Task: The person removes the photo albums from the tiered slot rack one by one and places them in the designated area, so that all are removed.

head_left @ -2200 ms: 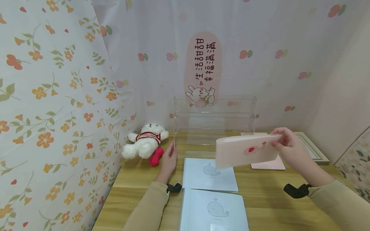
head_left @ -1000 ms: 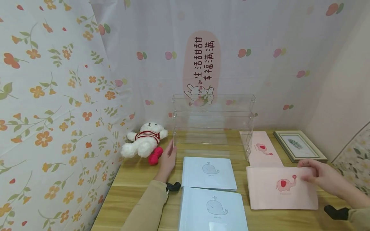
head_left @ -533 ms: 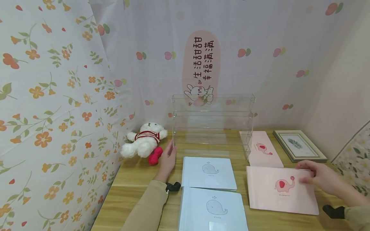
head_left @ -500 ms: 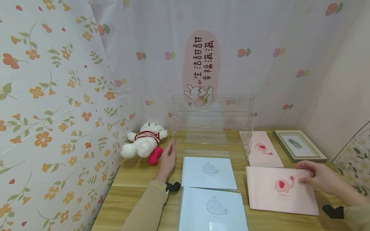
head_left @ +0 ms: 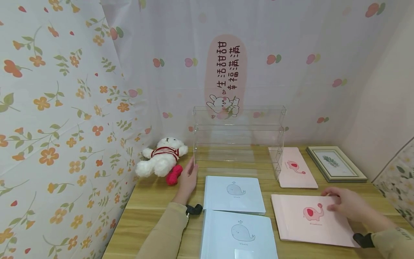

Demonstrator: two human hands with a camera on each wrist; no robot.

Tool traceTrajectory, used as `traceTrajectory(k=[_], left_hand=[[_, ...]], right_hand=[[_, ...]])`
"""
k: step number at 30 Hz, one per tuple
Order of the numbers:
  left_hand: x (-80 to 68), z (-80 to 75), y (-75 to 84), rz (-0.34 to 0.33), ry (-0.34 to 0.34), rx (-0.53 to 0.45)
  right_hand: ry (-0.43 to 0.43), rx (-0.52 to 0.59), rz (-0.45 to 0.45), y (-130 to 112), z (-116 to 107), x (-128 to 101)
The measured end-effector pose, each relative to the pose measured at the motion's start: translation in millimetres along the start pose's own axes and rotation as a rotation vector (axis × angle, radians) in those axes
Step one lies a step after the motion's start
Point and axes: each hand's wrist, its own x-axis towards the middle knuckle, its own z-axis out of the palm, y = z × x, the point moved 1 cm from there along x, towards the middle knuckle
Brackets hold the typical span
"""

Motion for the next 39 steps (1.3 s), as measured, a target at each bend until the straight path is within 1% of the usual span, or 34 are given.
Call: traceTrajectory(k=[1,5,7,12,17,19,22,27,30,33,39], left_hand=[[0.1,0.2,-0.3,-0.006,0.003,0.000],[-4.8,-0.8,11.4,0.010,0.002,0.001],[-6.7,-1.1,14.0,0.016,0.008,0.008],[-8.5,-1.4,13.9,0.023,0.019,0.033],[-12.4,-3.7,21.9,0.042,-0.008,-0.008],[-13.6,-3.7,24.7,0.034,-0.012,-0.017],[-13.1,-3.1,26.0,0.018,-0.003,0.012],[-11.6,-2.6,27.8,-0.020,-0.016,-0.020],[-11.2,-2.5,28.2,-0.027,-0.020,-0.033],[-11.4,-2.3,28.7,-0.024,-0.015,-0.030],[-11.7,-2.2,29.2,-0.032,-0.017,-0.029]], right_hand=[[0.000,0.000,0.003,-1,2,0],[0.004,0.006,0.024,-3,6,-1],[0.002,0.010,0.031,-3,8,-2],[-0.013,0.018,0.042,-3,12,-2],[-0.017,0.011,0.041,-3,15,-1],[-0.018,0.004,0.044,-4,16,-1],[-0.024,-0.011,0.051,-6,17,0],[-0.027,-0.044,0.048,-10,17,1],[-0.037,-0.056,0.046,-12,17,2],[-0.039,-0.050,0.049,-11,17,2],[-0.011,-0.002,0.032,-5,17,1]])
